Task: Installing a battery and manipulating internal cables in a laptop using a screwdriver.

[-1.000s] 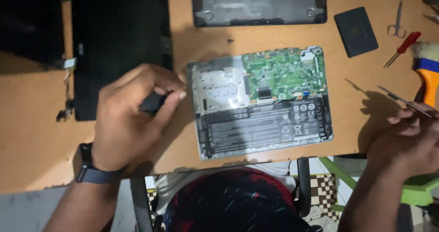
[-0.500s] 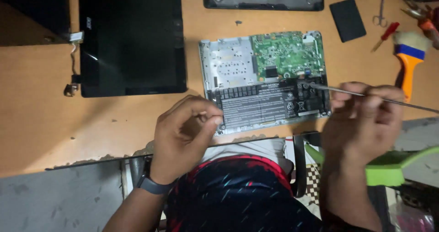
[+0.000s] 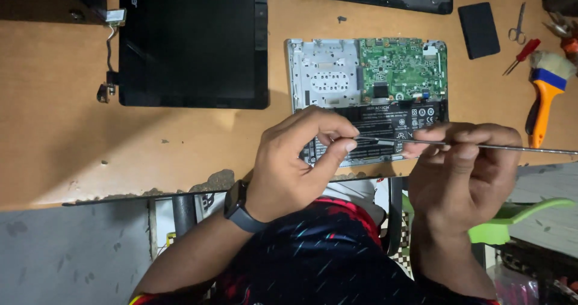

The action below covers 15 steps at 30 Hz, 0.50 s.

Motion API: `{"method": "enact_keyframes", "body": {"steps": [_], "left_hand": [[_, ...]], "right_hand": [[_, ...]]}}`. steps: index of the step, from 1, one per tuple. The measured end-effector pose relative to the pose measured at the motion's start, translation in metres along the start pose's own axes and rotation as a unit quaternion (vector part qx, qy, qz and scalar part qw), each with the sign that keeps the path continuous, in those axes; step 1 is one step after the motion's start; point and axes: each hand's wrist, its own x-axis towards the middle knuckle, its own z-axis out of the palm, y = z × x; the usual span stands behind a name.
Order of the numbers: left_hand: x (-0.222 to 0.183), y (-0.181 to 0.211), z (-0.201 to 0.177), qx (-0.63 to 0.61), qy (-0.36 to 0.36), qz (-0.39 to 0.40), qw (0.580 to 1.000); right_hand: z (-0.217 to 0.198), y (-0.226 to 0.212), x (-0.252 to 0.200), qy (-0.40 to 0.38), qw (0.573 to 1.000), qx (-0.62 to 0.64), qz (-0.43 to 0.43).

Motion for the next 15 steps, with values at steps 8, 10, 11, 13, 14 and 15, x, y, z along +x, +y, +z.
{"method": "enact_keyframes", "body": {"steps": [8,10,11,13,14,15], "left_hand": [[0.0044,-0.0045,-0.0041,0.017,-0.003,0.03,0.999],[0.0041,-0.0064,-0.003,0.027,-0.004,0.029,0.999],[0.0037,-0.0072,-0.0023,0.028,-0.006,0.028,0.999],[0.0028,-0.0086,-0.0006,0.032,-0.007,0.018,0.999],[0.0027,-0.0092,0.0008,0.033,-0.009,0.017,0.999],[0.0026,-0.0096,0.0022,0.05,-0.007,0.031,0.998]], "right_hand": [[0.0054,-0.005,0.0006,-0.03,0.998,-0.049,-0.04],[0.006,-0.0045,0.0031,-0.044,0.995,-0.061,-0.072],[0.0057,-0.0053,0.0024,-0.043,0.995,-0.062,-0.071],[0.0048,-0.0068,0.0009,-0.04,0.993,-0.079,-0.074],[0.0019,-0.0079,0.0011,-0.039,0.993,-0.079,-0.072],[-0.0012,-0.009,0.0012,-0.059,0.993,-0.078,-0.063]]}}
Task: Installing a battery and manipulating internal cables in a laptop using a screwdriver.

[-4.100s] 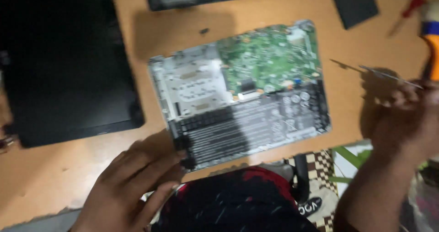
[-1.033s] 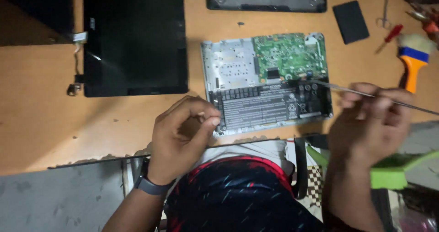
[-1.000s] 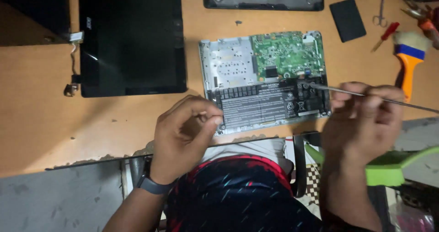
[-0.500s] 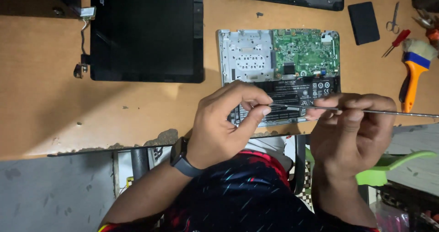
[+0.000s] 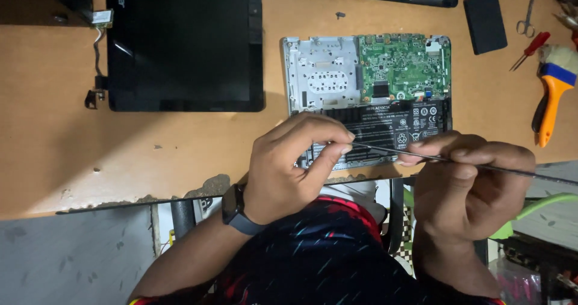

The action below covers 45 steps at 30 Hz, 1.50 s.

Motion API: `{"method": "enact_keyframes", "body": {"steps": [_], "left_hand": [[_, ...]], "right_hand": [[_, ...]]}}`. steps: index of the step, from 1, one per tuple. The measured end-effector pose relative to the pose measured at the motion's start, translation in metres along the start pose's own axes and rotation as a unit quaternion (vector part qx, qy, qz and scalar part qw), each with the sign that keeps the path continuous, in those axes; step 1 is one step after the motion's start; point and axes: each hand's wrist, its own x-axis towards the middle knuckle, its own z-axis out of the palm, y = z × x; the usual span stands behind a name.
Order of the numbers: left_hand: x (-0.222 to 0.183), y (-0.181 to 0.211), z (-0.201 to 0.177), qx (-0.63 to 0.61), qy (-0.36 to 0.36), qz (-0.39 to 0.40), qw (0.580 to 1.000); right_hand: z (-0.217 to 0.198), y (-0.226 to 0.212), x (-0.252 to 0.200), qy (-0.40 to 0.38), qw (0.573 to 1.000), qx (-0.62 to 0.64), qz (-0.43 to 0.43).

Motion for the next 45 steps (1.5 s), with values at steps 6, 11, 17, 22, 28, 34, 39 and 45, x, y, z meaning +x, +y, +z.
{"method": "enact_keyframes", "body": {"steps": [6,11,17,22,28,34,39,45], "left_hand": [[-0.009,-0.005,0.015,0.05,-0.02,0.022,0.998],[-0.021,-0.016,0.033,0.096,-0.038,0.033,0.994],[-0.015,-0.014,0.046,0.214,-0.072,0.093,0.97],[-0.011,-0.02,0.054,0.267,-0.103,0.158,0.945],[-0.004,-0.019,0.061,0.285,-0.118,0.176,0.935],[-0.005,-0.02,0.065,0.261,-0.114,0.171,0.943],[-0.003,-0.018,0.065,0.235,-0.123,0.164,0.95],[-0.004,-0.019,0.065,0.248,-0.121,0.176,0.945]], "right_hand": [[-0.01,0.009,-0.002,-0.023,0.999,0.022,-0.009],[-0.017,0.031,-0.016,-0.01,0.998,0.068,0.006],[-0.016,0.044,-0.031,0.086,0.963,0.15,0.205],[-0.025,0.057,-0.035,0.141,0.921,0.226,0.286],[-0.029,0.059,-0.031,0.159,0.918,0.232,0.28],[-0.033,0.062,-0.032,0.165,0.912,0.23,0.298],[-0.035,0.066,-0.034,0.151,0.916,0.248,0.276],[-0.034,0.06,-0.033,0.145,0.935,0.197,0.256]]}}
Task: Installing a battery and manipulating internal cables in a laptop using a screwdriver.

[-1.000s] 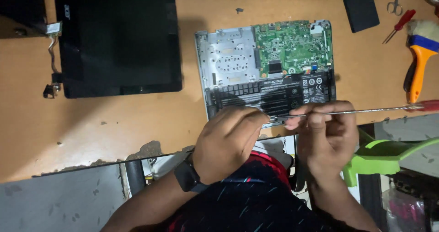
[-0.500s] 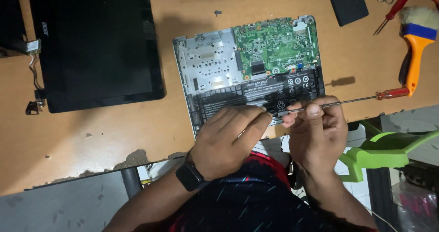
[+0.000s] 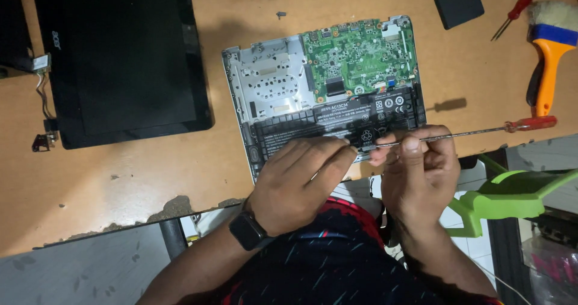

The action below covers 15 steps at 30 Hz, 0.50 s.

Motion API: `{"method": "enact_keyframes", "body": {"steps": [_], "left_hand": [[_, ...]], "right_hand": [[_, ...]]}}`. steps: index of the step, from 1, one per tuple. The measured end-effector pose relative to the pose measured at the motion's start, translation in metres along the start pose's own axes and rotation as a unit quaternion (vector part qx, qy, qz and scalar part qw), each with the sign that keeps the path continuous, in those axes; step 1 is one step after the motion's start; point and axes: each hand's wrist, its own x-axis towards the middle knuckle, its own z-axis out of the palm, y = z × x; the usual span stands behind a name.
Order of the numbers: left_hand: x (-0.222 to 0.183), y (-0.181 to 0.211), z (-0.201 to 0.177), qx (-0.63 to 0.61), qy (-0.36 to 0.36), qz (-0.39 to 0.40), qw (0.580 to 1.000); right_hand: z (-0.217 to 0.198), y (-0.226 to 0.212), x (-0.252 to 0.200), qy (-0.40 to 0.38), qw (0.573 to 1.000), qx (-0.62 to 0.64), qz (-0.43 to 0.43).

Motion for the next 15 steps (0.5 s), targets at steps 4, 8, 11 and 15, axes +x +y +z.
{"method": "enact_keyframes", "body": {"steps": [4,8,11,15], "left_hand": [[-0.0028,-0.0006,-0.0005,0.007,-0.012,0.001,1.0],[-0.002,-0.0016,-0.0015,0.015,-0.012,0.004,1.0],[-0.0015,-0.002,-0.0011,0.015,-0.02,0.001,1.0],[0.0027,-0.0022,-0.0025,0.001,-0.014,-0.016,1.0]], "right_hand": [[0.003,-0.0038,-0.0014,-0.007,0.999,-0.022,-0.024],[0.0032,-0.001,0.0,-0.014,0.999,-0.02,-0.03],[0.0045,-0.0002,0.001,-0.001,0.999,-0.017,-0.03],[0.0046,0.0001,0.0023,-0.005,0.999,-0.004,-0.034]]}}
